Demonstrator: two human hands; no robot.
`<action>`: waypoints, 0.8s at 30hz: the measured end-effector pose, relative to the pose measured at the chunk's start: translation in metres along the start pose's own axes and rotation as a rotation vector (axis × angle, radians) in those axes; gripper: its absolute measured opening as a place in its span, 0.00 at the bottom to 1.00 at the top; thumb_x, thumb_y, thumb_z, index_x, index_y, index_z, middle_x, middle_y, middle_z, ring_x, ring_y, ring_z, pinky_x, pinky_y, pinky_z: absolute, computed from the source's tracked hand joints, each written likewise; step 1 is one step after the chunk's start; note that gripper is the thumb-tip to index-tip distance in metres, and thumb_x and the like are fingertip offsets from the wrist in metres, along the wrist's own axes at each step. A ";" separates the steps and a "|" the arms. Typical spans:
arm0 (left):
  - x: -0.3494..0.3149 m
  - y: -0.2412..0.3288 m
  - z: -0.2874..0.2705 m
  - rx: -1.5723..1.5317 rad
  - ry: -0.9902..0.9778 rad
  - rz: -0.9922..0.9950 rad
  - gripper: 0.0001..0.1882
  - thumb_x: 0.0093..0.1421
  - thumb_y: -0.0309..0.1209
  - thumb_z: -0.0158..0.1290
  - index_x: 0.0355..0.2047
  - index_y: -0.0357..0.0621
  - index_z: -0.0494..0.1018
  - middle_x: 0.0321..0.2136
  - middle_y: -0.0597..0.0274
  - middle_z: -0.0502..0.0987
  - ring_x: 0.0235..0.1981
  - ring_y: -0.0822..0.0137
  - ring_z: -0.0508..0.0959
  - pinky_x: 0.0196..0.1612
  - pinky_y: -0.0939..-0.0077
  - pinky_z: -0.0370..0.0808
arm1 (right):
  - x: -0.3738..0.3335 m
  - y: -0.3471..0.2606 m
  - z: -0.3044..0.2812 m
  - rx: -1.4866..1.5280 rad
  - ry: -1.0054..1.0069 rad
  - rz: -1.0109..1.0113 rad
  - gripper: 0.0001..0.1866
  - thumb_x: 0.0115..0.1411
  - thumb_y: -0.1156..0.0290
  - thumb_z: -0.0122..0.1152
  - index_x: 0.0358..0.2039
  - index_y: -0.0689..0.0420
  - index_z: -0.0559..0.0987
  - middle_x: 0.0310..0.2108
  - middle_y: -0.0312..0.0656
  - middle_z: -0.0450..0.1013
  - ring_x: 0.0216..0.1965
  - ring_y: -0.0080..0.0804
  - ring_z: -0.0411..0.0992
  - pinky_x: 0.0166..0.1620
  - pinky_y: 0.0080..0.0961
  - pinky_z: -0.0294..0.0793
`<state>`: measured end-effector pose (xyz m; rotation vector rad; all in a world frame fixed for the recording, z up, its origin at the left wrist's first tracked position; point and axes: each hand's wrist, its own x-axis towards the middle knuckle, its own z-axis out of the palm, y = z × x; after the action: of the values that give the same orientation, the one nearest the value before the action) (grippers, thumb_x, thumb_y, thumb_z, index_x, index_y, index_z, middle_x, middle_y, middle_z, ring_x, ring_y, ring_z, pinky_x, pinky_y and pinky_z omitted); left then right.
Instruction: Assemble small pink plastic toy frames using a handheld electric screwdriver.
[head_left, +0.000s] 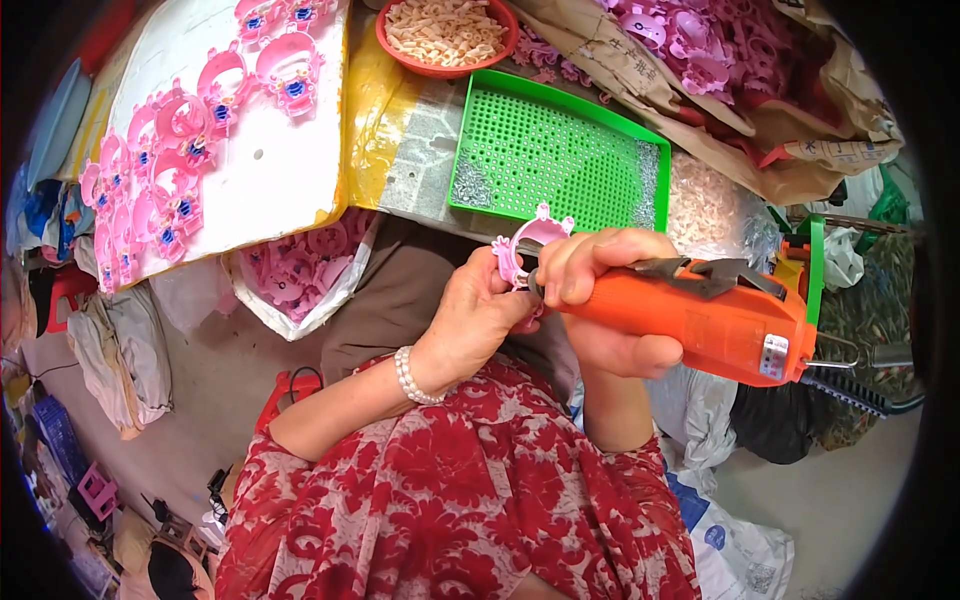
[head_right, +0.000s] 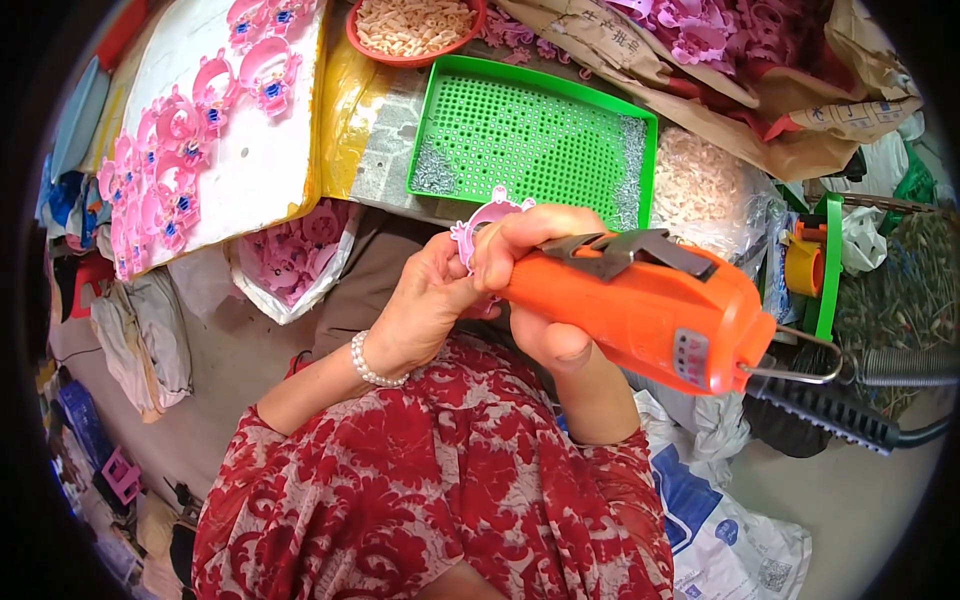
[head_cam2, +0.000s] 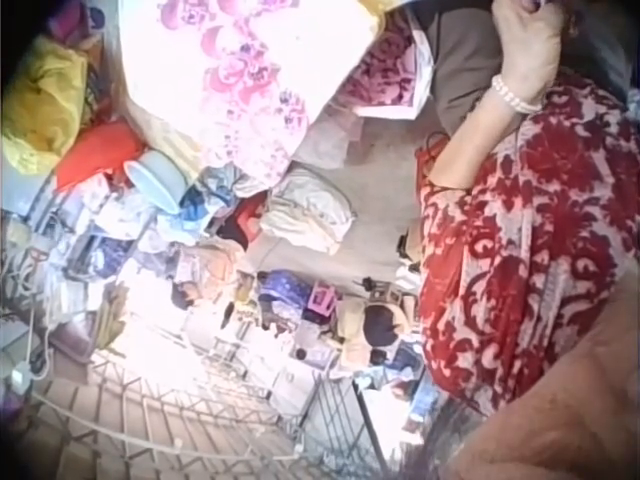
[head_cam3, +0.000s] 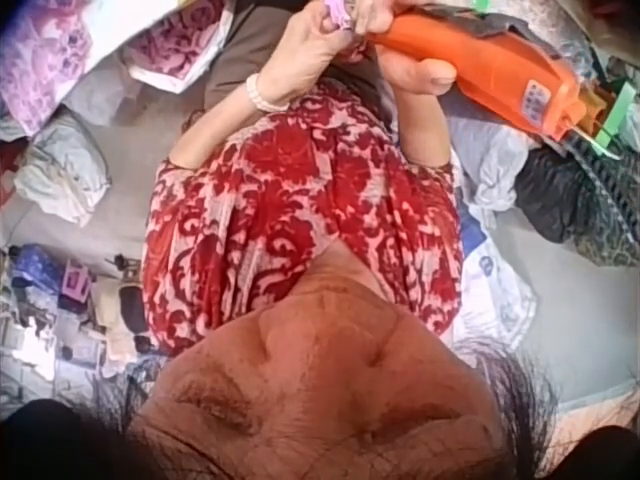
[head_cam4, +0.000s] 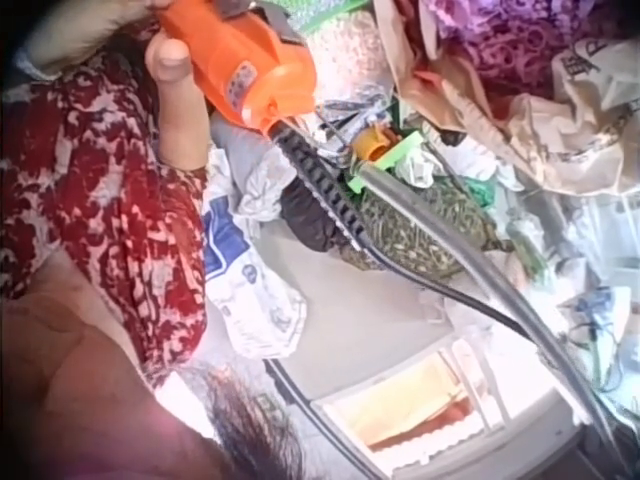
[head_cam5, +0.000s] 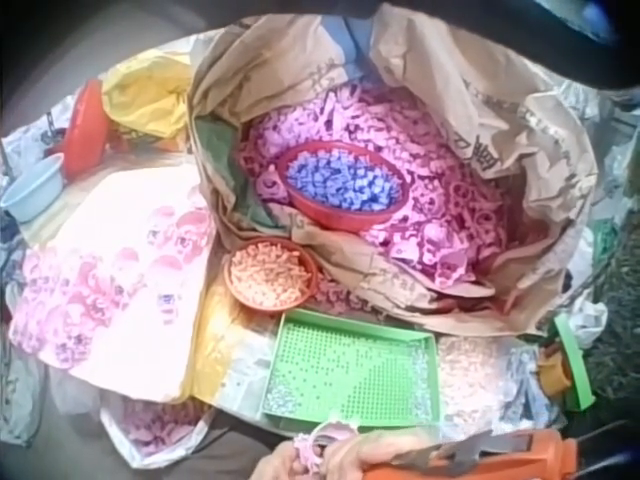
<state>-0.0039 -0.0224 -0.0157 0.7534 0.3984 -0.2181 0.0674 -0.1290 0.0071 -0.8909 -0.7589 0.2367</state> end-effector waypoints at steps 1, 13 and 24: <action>-0.001 -0.001 -0.001 -0.003 -0.001 0.003 0.10 0.54 0.17 0.46 0.37 0.39 0.62 0.28 0.65 0.72 0.25 0.78 0.71 0.27 0.85 0.70 | 0.000 -0.001 0.000 -0.013 -0.004 0.016 0.41 0.48 0.33 0.54 0.46 0.59 0.65 0.27 0.39 0.68 0.26 0.31 0.67 0.34 0.30 0.67; -0.001 0.006 -0.007 -0.041 -0.050 -0.089 0.15 0.55 0.18 0.49 0.43 0.39 0.62 0.34 0.61 0.74 0.30 0.74 0.76 0.30 0.84 0.73 | 0.009 -0.014 -0.001 0.053 0.019 0.004 0.42 0.47 0.31 0.51 0.47 0.58 0.65 0.26 0.38 0.68 0.26 0.30 0.67 0.34 0.30 0.67; -0.028 0.014 -0.055 0.252 -0.027 0.121 0.20 0.53 0.18 0.48 0.47 0.38 0.62 0.38 0.60 0.72 0.34 0.72 0.77 0.35 0.81 0.74 | 0.021 -0.038 -0.014 -0.091 0.154 -0.065 0.44 0.49 0.31 0.48 0.50 0.61 0.64 0.26 0.38 0.67 0.25 0.29 0.65 0.32 0.29 0.66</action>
<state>-0.0396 0.0276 -0.0313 1.0182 0.3013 -0.1657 0.0879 -0.1509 0.0412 -0.9570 -0.6583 0.0760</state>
